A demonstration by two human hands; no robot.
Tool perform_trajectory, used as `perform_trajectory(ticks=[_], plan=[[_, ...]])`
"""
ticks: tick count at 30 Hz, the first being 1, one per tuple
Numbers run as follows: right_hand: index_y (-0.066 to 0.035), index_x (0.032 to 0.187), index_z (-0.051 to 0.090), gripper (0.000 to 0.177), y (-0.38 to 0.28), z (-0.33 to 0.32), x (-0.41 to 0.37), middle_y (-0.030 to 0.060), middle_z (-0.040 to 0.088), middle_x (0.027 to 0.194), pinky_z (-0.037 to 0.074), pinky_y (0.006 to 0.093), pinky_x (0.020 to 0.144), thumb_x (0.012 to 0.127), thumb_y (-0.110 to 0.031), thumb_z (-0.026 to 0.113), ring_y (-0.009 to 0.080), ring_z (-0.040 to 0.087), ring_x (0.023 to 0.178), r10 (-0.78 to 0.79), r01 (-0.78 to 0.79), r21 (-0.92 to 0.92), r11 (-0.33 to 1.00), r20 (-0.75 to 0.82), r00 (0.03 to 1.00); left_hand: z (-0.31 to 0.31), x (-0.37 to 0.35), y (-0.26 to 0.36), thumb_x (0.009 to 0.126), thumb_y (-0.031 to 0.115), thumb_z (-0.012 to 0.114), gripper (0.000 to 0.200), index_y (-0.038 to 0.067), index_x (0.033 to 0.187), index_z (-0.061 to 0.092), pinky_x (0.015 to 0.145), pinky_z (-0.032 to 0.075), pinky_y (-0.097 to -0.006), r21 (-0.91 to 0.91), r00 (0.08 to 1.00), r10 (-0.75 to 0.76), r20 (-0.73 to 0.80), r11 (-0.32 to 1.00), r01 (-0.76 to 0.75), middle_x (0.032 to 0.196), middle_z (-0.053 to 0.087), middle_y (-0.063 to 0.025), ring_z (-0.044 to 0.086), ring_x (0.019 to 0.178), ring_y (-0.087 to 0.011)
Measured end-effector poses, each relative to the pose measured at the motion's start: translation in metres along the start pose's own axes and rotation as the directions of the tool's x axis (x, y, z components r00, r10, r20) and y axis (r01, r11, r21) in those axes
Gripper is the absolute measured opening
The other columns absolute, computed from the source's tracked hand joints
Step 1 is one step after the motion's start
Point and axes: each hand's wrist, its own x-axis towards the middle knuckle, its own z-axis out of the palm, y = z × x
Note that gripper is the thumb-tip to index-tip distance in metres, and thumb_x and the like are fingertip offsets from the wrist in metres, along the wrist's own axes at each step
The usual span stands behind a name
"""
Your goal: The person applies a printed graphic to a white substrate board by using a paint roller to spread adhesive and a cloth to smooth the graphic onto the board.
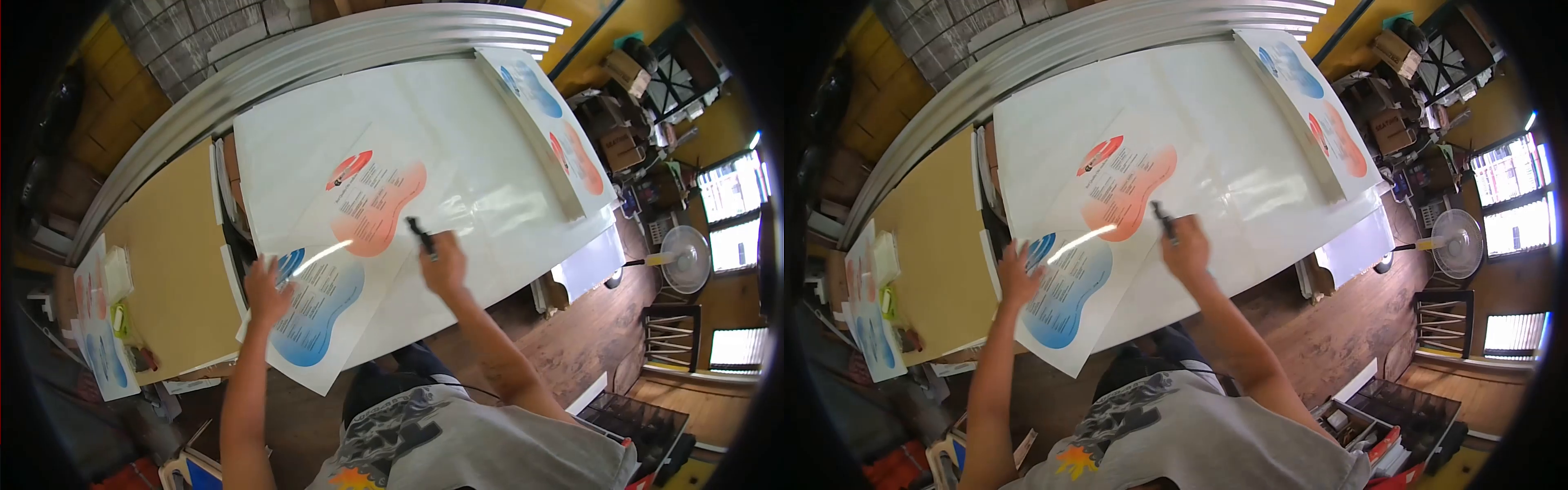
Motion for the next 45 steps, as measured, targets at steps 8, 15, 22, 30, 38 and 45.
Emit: perform_trajectory(ticks=[8, 15, 22, 30, 38, 45], plan=[[-0.011, 0.099, 0.067, 0.024, -0.052, 0.115, -0.022, 0.0125, 0.068, 0.099, 0.053, 0.0469, 0.082, 0.077, -0.018, 0.072, 0.0357, 0.067, 0.094, -0.124, 0.186, -0.038, 0.982, 0.611, 0.782, 0.074, -0.027, 0.046, 0.094, 0.032, 0.053, 0.072, 0.009, 0.157, 0.028, 0.118, 0.005, -0.0656, 0.077, 0.994, 0.106, 0.016, 0.991, -0.107, 0.164, 0.013, -0.0238, 0.008, 0.150, -0.0489], [-0.010, 0.105, 0.067, 0.028, 0.037, 0.131, 0.180, 0.0223, 0.071, 0.096, 0.053, 0.0528, 0.084, 0.092, -0.033, 0.058, 0.0424, 0.068, 0.094, 0.090, 0.042, -0.340, 0.939, 0.363, 0.927, 0.078, -0.023, 0.040, 0.092, 0.032, 0.054, 0.073, 0.011, 0.157, 0.029, 0.118, 0.005, -0.0662, 0.062, 0.993, 0.073, 0.097, 0.995, -0.079, 0.164, 0.014, -0.0237, 0.010, 0.150, -0.0501], [-0.006, 0.100, 0.068, 0.041, 0.078, 0.150, 0.262, 0.0222, 0.072, 0.096, 0.051, 0.0533, 0.084, 0.097, -0.044, 0.052, 0.0435, 0.068, 0.094, 0.114, -0.056, -0.425, 0.904, 0.114, 0.987, 0.075, -0.020, 0.039, 0.091, 0.033, 0.054, 0.073, 0.011, 0.157, 0.029, 0.117, 0.006, -0.0674, 0.026, 0.993, 0.100, 0.059, 0.994, -0.102, 0.164, 0.016, -0.0241, 0.013, 0.149, -0.0498], [-0.011, 0.079, 0.068, 0.012, 0.042, 0.106, 0.100, 0.0118, 0.070, 0.079, 0.053, 0.0461, 0.070, 0.077, -0.023, 0.071, 0.0327, 0.067, 0.072, -0.321, 0.410, -0.032, 0.912, 0.569, 0.757, 0.076, -0.021, 0.038, 0.094, 0.032, 0.047, 0.068, 0.006, 0.155, 0.032, 0.116, 0.007, -0.0683, 0.030, 0.990, 0.097, 0.104, 0.994, -0.100, 0.162, 0.020, -0.0275, 0.014, 0.148, -0.0529], [-0.008, 0.093, 0.071, 0.034, 0.040, 0.178, 0.270, 0.0201, 0.071, 0.083, 0.054, 0.0520, 0.074, 0.095, -0.039, 0.057, 0.0419, 0.069, 0.079, -0.083, 0.206, -0.392, 0.897, 0.307, 0.948, 0.077, -0.016, 0.044, 0.093, 0.032, 0.049, 0.069, 0.007, 0.155, 0.031, 0.116, 0.006, -0.0686, 0.070, 0.993, 0.083, 0.089, 0.993, -0.090, 0.162, 0.020, -0.0272, 0.014, 0.148, -0.0524], [-0.012, 0.085, 0.068, 0.013, -0.017, 0.144, 0.111, 0.0109, 0.071, 0.083, 0.051, 0.0499, 0.084, 0.072, -0.014, 0.068, 0.0306, 0.069, 0.080, -0.551, 0.620, 0.109, 0.777, 0.594, 0.586, 0.081, -0.016, 0.039, 0.094, 0.034, 0.052, 0.068, 0.017, 0.157, 0.031, 0.116, 0.007, -0.0679, -0.008, 0.995, 0.037, 0.089, 0.999, -0.036, 0.163, 0.018, -0.0232, 0.014, 0.149, -0.0502]])
